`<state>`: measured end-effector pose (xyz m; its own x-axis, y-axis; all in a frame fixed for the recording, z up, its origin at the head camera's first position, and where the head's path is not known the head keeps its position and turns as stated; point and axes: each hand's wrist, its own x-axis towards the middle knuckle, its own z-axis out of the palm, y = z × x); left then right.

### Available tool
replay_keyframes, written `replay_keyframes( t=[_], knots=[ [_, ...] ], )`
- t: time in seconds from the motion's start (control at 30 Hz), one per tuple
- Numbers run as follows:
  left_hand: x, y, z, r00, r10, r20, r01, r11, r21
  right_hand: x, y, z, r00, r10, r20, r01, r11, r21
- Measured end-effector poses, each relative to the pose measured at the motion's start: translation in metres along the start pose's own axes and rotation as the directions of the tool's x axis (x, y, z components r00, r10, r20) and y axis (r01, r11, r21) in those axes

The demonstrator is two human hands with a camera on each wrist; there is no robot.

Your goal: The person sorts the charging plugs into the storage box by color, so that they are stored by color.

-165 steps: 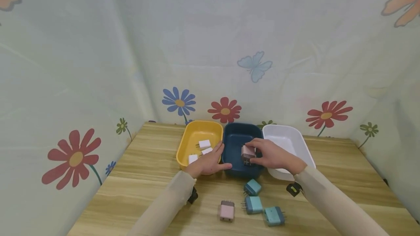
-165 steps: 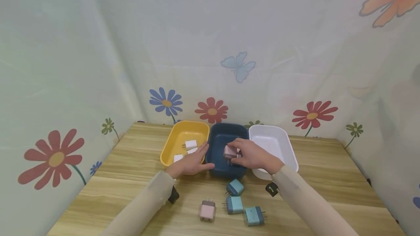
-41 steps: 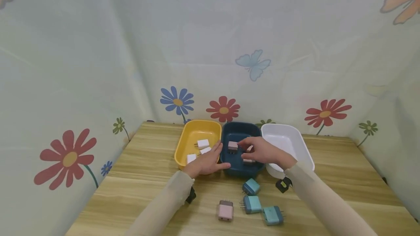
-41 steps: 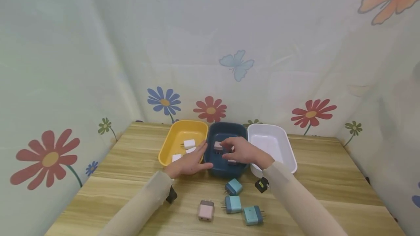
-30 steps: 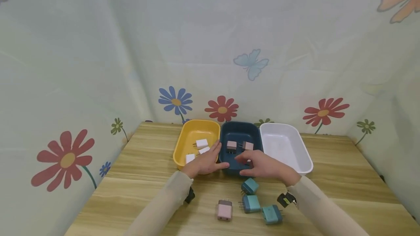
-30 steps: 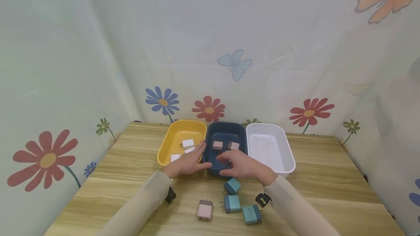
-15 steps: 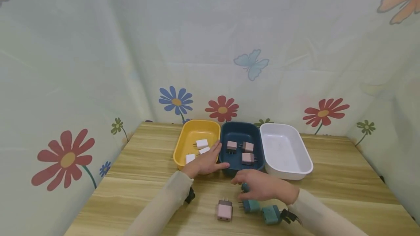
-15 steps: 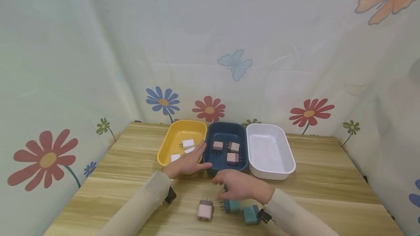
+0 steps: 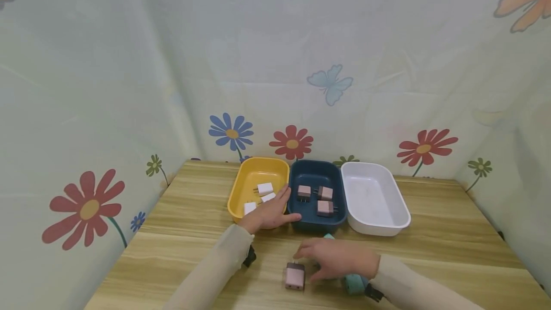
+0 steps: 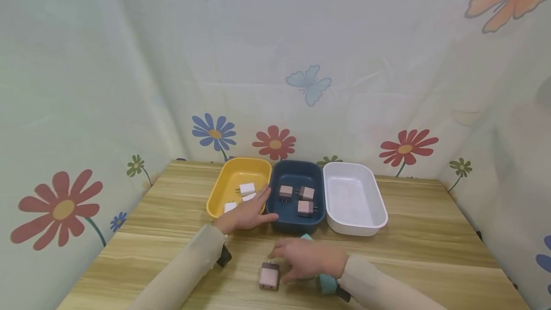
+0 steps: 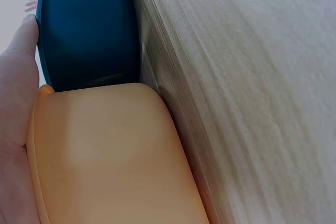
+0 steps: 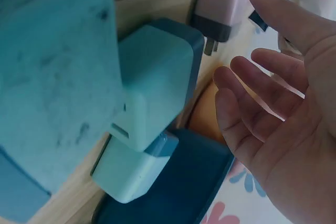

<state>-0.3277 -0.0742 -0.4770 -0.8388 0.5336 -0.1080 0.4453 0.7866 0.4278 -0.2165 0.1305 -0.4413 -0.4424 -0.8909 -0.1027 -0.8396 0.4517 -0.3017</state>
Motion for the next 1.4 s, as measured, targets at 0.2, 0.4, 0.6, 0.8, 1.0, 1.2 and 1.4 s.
replay_keyframes(
  t=[0.2,0.4,0.6,0.8,1.0,1.2,1.4],
  knots=[
    [0.000,0.000,0.000,1.000,-0.008,0.005,0.008,1.000,-0.002,0.008,0.000,0.007,0.998,-0.063,-0.001,0.063,0.997,-0.038],
    [-0.001,0.001,-0.001,1.000,-0.007,0.008,0.007,1.000,0.007,0.013,0.004,0.014,0.997,-0.079,0.026,0.080,0.996,-0.026],
    [-0.003,0.004,-0.003,1.000,-0.013,0.010,0.013,1.000,-0.003,0.017,0.000,0.014,0.998,-0.062,0.029,0.063,0.998,-0.026],
    [-0.004,0.005,-0.004,1.000,-0.023,0.010,0.023,1.000,-0.008,0.019,-0.004,0.012,0.999,-0.046,0.024,0.046,0.999,-0.028],
    [-0.002,0.003,-0.003,1.000,-0.016,0.011,0.016,1.000,-0.012,0.021,-0.004,0.015,0.999,-0.009,0.034,0.009,1.000,0.009],
    [0.000,0.001,-0.002,1.000,-0.011,-0.001,0.011,1.000,-0.015,0.021,-0.002,0.015,1.000,-0.002,0.030,0.001,1.000,0.025],
    [-0.002,0.002,-0.002,1.000,-0.011,0.006,0.011,1.000,-0.011,0.019,0.001,0.017,0.999,-0.037,0.008,0.037,0.999,0.025]
  ],
)
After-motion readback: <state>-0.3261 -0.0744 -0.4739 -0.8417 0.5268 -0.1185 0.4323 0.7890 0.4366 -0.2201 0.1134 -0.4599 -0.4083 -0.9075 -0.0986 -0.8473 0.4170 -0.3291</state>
